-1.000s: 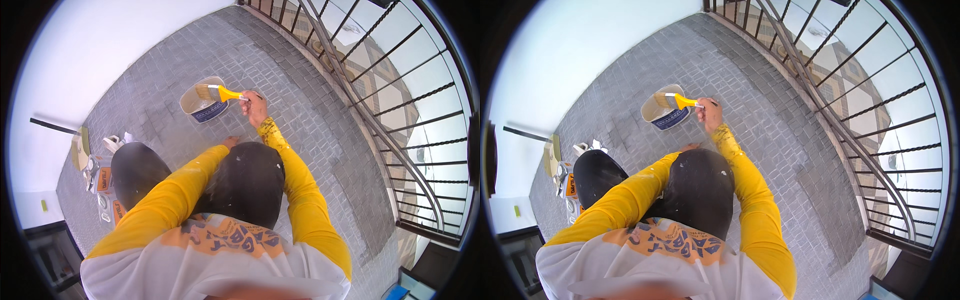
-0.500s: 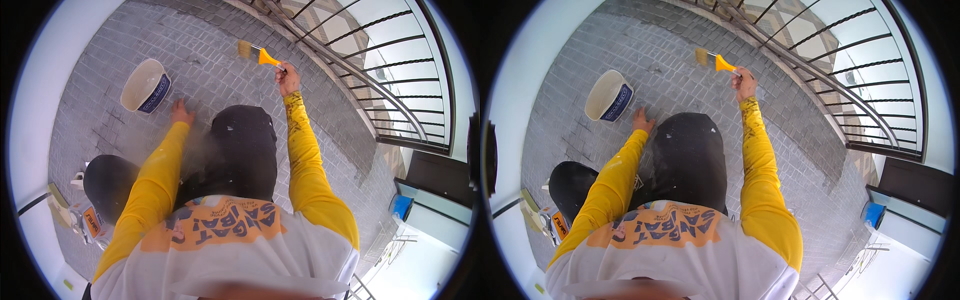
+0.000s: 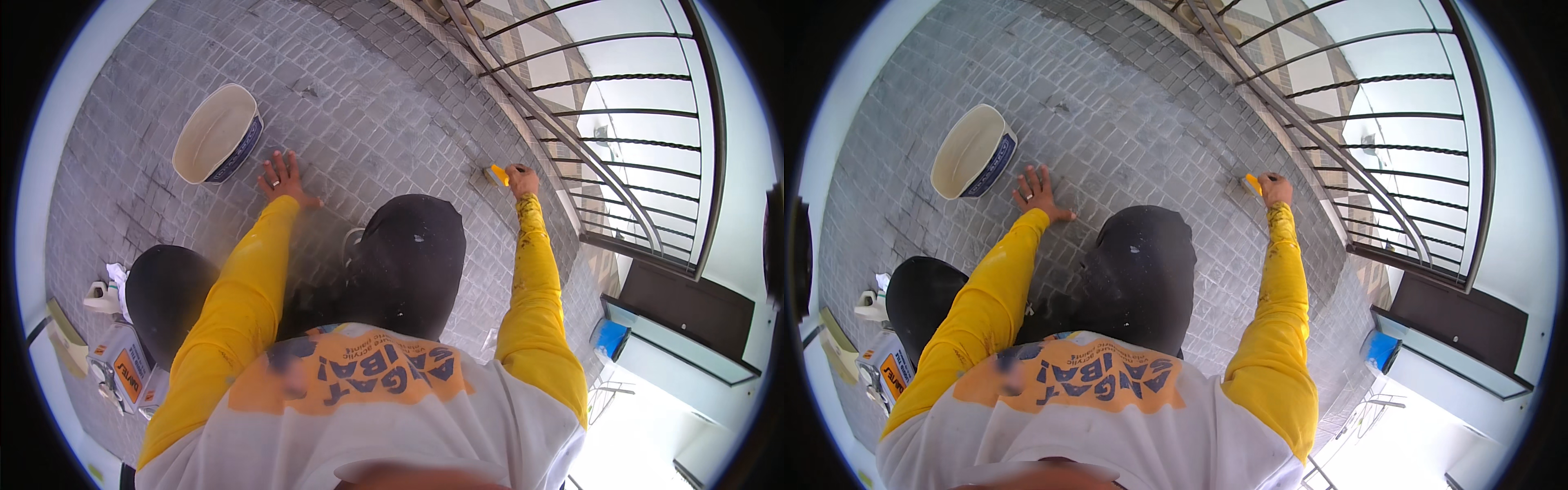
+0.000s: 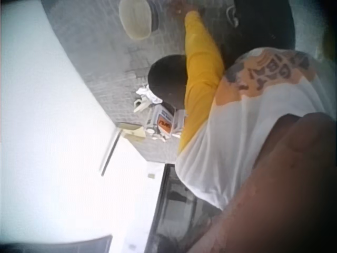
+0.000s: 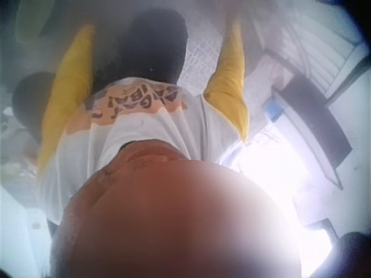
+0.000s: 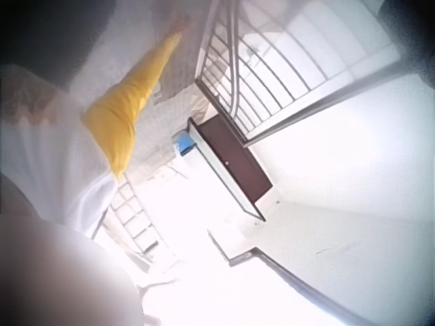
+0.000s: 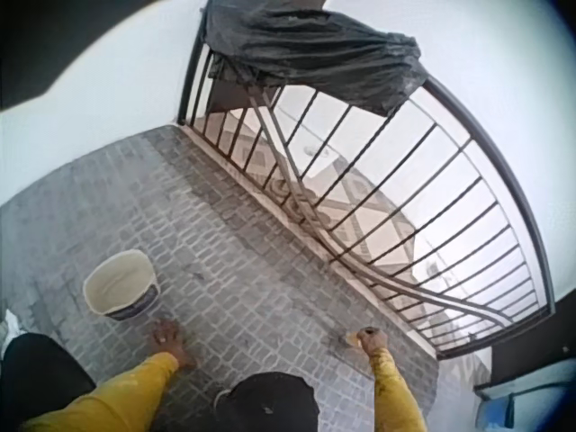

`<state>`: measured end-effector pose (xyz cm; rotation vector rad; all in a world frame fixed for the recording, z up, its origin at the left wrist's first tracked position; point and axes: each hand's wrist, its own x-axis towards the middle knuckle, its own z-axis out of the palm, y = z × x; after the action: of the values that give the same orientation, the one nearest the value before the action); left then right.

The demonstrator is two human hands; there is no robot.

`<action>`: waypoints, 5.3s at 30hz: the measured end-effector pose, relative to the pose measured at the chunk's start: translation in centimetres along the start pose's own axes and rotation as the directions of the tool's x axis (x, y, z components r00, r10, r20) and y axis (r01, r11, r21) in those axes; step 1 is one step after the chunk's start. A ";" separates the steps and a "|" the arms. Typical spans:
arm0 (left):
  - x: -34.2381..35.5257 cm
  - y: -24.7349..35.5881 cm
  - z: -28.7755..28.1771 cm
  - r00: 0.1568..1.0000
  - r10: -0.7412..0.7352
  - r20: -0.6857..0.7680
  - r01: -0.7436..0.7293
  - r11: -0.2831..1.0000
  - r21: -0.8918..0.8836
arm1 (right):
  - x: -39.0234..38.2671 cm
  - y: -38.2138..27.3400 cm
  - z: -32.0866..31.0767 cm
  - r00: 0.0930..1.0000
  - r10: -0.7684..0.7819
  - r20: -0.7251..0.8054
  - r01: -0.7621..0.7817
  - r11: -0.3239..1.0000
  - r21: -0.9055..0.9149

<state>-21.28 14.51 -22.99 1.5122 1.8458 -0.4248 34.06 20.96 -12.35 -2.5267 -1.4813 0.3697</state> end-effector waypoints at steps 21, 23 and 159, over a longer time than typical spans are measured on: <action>0.3 -0.2 -0.9 0.996 0.013 0.086 -0.009 0.999 -0.046 | 8.3 -27.9 8.7 0.976 -0.013 0.218 -0.135 0.746 0.652; 0.4 0.0 -0.7 0.997 0.002 0.076 0.000 1.000 -0.022 | 7.2 -19.5 6.4 0.970 0.063 0.233 -0.208 0.710 0.673; 2.1 0.3 0.3 0.992 -0.028 0.124 0.010 0.990 0.143 | -8.3 -15.1 9.4 0.951 -0.291 -0.108 0.296 0.955 0.033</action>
<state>-21.04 15.94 -24.60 1.5259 1.7640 -0.6582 14.81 21.32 -16.03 -2.2048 -1.7502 0.2217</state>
